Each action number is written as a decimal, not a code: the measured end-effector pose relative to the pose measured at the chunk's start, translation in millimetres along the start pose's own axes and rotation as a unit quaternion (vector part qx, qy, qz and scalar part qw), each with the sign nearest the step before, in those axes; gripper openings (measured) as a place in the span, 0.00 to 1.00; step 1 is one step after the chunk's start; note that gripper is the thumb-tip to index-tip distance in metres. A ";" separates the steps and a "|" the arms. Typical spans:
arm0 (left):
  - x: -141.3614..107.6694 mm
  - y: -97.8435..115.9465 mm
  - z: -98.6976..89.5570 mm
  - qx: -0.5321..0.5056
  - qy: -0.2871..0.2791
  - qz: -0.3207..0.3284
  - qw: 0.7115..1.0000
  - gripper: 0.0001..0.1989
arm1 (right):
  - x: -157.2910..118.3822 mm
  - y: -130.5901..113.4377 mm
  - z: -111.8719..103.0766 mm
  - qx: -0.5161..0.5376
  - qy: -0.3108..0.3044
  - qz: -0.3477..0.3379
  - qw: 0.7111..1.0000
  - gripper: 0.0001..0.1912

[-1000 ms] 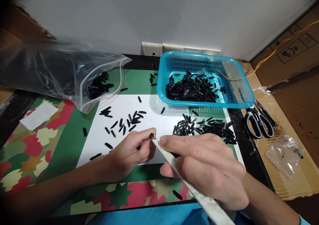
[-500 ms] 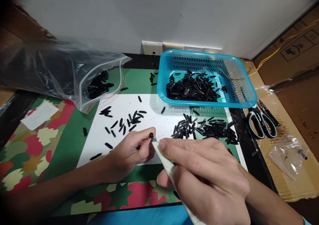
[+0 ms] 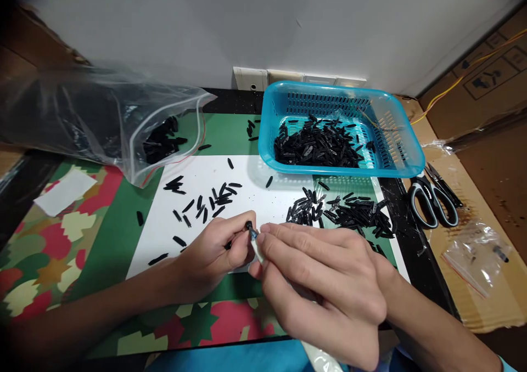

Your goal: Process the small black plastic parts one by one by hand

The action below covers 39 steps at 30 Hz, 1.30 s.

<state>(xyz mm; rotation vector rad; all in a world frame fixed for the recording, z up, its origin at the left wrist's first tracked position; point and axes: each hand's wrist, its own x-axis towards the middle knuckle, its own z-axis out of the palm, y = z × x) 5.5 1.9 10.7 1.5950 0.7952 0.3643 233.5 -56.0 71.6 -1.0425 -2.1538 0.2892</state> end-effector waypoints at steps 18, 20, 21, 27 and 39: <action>-0.7 0.4 6.7 0.041 0.072 0.040 0.996 0.09 | -0.5 33.3 19.9 0.004 -0.062 -0.118 0.991 0.09; -1.3 -1.6 6.8 0.044 0.073 0.034 0.996 0.09 | -1.4 34.9 22.4 0.005 -0.061 -0.122 0.991 0.10; -1.6 -3.0 6.8 0.045 0.074 0.030 0.996 0.09 | -1.9 34.8 23.4 0.004 -0.060 -0.122 0.991 0.10; -0.9 -9.3 7.3 0.048 0.076 0.038 0.995 0.11 | -1.9 27.3 26.5 0.015 -0.070 -0.086 0.994 0.12; -3.0 -3.6 8.0 0.063 0.080 0.031 0.994 0.12 | -1.3 27.2 28.6 0.049 0.018 -0.001 0.999 0.11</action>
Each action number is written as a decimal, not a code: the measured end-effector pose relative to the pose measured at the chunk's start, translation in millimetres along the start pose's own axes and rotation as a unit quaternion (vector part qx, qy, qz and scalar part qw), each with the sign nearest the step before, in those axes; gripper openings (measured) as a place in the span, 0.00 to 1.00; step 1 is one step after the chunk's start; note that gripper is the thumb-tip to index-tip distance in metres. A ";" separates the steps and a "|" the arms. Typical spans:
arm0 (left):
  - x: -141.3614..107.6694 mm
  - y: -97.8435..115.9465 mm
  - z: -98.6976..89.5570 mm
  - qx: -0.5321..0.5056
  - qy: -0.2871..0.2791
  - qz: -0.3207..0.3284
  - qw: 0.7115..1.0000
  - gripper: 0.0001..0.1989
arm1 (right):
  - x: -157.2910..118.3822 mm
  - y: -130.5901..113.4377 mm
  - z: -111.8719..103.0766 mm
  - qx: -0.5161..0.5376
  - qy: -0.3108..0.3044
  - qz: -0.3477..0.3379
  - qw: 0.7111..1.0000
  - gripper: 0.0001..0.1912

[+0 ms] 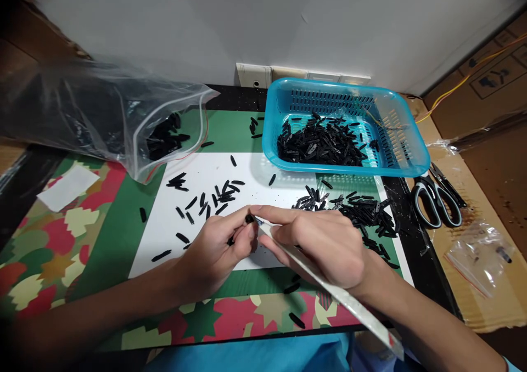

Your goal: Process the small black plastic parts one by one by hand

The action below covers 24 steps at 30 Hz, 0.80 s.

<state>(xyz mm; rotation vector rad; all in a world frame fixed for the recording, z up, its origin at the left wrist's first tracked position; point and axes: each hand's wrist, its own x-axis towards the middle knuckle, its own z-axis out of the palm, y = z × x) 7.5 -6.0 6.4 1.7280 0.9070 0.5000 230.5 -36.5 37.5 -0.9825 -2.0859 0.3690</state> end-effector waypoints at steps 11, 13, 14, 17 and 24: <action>-1.3 -3.8 0.0 -0.008 -0.012 0.003 1.000 0.14 | 1.7 2.7 0.2 0.110 0.005 0.050 0.993 0.10; -1.3 -3.6 -0.1 -0.012 -0.015 0.002 1.000 0.14 | 2.0 1.7 -0.3 0.113 0.003 0.053 0.992 0.10; -1.2 -3.5 0.0 -0.013 -0.016 0.001 1.000 0.14 | 2.1 1.2 -0.6 0.113 0.004 0.051 0.992 0.11; -1.2 -2.6 0.6 -0.017 -0.012 -0.001 1.000 0.13 | 1.9 0.6 -0.7 0.105 0.005 0.047 0.993 0.11; -1.3 0.6 0.5 -0.003 -0.002 -0.013 1.000 0.14 | 1.4 1.6 1.2 0.053 0.000 0.029 0.998 0.11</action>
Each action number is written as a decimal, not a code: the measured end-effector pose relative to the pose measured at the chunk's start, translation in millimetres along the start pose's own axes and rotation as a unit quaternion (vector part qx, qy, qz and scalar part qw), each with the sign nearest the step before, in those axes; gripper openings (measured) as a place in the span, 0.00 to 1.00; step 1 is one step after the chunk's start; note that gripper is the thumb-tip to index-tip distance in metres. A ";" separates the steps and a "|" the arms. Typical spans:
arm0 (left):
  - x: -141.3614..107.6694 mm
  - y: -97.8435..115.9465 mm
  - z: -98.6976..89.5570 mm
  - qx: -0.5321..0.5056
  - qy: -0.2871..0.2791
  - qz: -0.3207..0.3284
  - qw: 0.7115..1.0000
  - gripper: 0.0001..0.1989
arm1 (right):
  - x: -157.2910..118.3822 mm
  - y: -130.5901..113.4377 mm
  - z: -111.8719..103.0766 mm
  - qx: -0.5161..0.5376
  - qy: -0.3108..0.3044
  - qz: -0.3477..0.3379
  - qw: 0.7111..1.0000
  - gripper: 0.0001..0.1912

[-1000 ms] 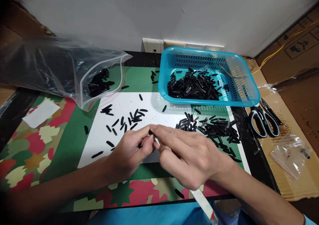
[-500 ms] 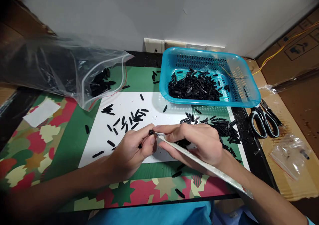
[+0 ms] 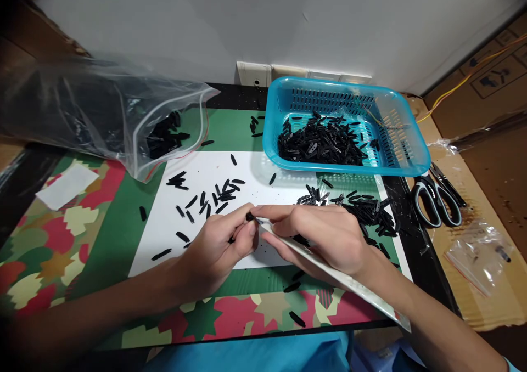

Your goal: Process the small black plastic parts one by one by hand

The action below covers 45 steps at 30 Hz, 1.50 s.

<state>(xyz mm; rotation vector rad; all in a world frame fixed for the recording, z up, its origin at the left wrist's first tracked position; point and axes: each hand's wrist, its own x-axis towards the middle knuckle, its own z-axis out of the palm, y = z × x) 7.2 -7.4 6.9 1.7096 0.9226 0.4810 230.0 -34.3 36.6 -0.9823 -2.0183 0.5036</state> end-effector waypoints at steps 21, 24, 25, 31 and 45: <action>0.8 -5.0 3.7 0.007 0.034 0.009 0.999 0.15 | -7.4 -0.1 14.6 -0.094 0.004 -0.006 0.996 0.11; 0.8 -4.2 3.5 -0.003 0.032 0.004 0.999 0.15 | -8.7 3.1 16.6 -0.111 -0.005 -0.037 0.993 0.10; 0.7 -3.8 3.4 -0.007 0.031 0.003 0.999 0.15 | -8.1 3.8 16.3 -0.111 -0.014 -0.038 0.993 0.10; 0.0 -1.6 3.0 -0.030 0.026 0.003 0.999 0.16 | -3.9 0.3 13.9 -0.102 -0.051 -0.005 0.993 0.12; -3.9 -10.2 2.4 -0.041 -0.004 0.012 0.999 0.20 | -1.8 -0.2 1.9 0.172 0.043 0.133 0.975 0.09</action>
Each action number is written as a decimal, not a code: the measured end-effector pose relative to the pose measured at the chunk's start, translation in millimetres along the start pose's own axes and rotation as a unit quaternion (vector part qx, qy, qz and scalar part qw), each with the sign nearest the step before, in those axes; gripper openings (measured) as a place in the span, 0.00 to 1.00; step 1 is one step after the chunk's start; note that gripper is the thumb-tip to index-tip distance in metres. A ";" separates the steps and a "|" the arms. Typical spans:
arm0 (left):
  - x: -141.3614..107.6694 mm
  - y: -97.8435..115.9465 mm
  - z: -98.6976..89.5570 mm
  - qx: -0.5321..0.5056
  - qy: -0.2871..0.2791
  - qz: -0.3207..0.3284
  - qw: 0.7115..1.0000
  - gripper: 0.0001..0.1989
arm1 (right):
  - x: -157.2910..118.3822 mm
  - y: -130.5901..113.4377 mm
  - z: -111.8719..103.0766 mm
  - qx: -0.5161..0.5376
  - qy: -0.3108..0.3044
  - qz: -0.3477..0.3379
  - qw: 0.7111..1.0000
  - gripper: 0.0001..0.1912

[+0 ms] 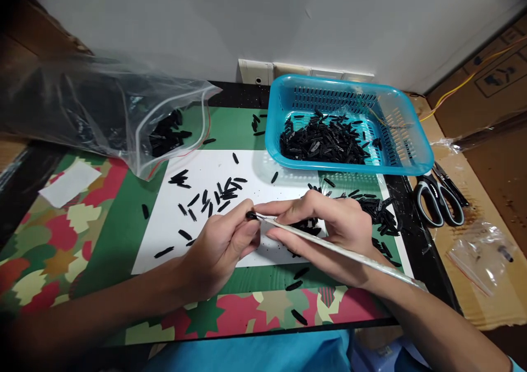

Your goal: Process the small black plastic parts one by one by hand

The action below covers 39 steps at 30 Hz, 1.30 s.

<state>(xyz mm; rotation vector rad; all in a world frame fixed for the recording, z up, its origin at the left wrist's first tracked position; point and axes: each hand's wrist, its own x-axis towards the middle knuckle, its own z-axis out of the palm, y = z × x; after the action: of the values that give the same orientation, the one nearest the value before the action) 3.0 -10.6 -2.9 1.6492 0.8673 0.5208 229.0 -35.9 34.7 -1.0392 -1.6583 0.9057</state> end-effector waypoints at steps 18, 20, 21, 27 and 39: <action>0.3 3.6 1.7 0.036 0.001 -0.003 0.999 0.17 | 2.2 1.6 -9.9 -0.085 -0.056 -0.058 0.993 0.10; 1.1 6.5 1.5 0.051 0.000 -0.004 0.999 0.15 | 3.1 0.8 -10.8 -0.111 -0.071 -0.081 0.988 0.09; 1.5 7.9 1.5 0.059 0.000 -0.005 0.998 0.14 | 3.6 0.7 -11.4 -0.126 -0.078 -0.097 0.984 0.09; 2.7 10.1 1.4 0.083 0.002 -0.017 0.996 0.14 | 4.5 4.4 -12.5 -0.245 -0.103 -0.194 0.944 0.08; 2.4 11.0 -1.4 0.039 -0.005 -0.025 0.999 0.18 | -6.6 2.2 -3.5 -0.276 -0.099 -0.214 0.932 0.10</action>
<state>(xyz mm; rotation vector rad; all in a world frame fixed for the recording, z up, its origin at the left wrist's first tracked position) 6.5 -8.8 7.7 1.6951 0.9288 0.4482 234.0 -40.9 31.6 -0.8996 -2.2723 0.2568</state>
